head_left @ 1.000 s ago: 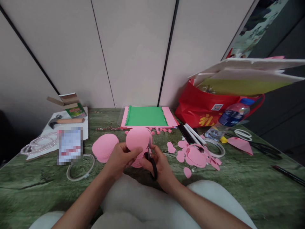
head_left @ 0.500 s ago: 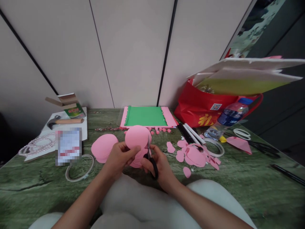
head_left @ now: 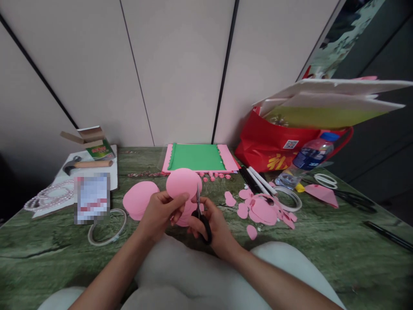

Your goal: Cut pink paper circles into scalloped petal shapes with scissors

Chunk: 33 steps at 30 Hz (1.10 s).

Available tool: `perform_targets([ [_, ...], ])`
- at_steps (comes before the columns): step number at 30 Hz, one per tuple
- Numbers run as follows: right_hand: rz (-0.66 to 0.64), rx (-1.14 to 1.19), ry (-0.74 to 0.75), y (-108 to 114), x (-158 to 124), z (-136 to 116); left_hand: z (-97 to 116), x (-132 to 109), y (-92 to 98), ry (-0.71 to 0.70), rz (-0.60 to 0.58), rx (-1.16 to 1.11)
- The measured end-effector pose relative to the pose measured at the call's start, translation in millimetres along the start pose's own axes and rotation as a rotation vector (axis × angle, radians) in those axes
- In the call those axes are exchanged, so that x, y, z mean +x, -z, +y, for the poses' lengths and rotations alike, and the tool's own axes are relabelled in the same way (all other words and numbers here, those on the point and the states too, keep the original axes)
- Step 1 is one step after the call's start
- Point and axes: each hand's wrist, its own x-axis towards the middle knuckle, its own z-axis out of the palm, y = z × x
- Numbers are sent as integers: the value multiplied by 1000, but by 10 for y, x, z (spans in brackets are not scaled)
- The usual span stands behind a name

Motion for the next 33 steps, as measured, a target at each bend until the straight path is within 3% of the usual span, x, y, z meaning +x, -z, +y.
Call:
perform_targets([
  [8,61,109,35,10,12,-30,23,-17,-13,61,23,56],
  [18,55,127,20,0,6,-48,19,-17,-28,22,36,45],
  [33,79,-53,45,51,22,25,6,-11,0,-11,27,16],
])
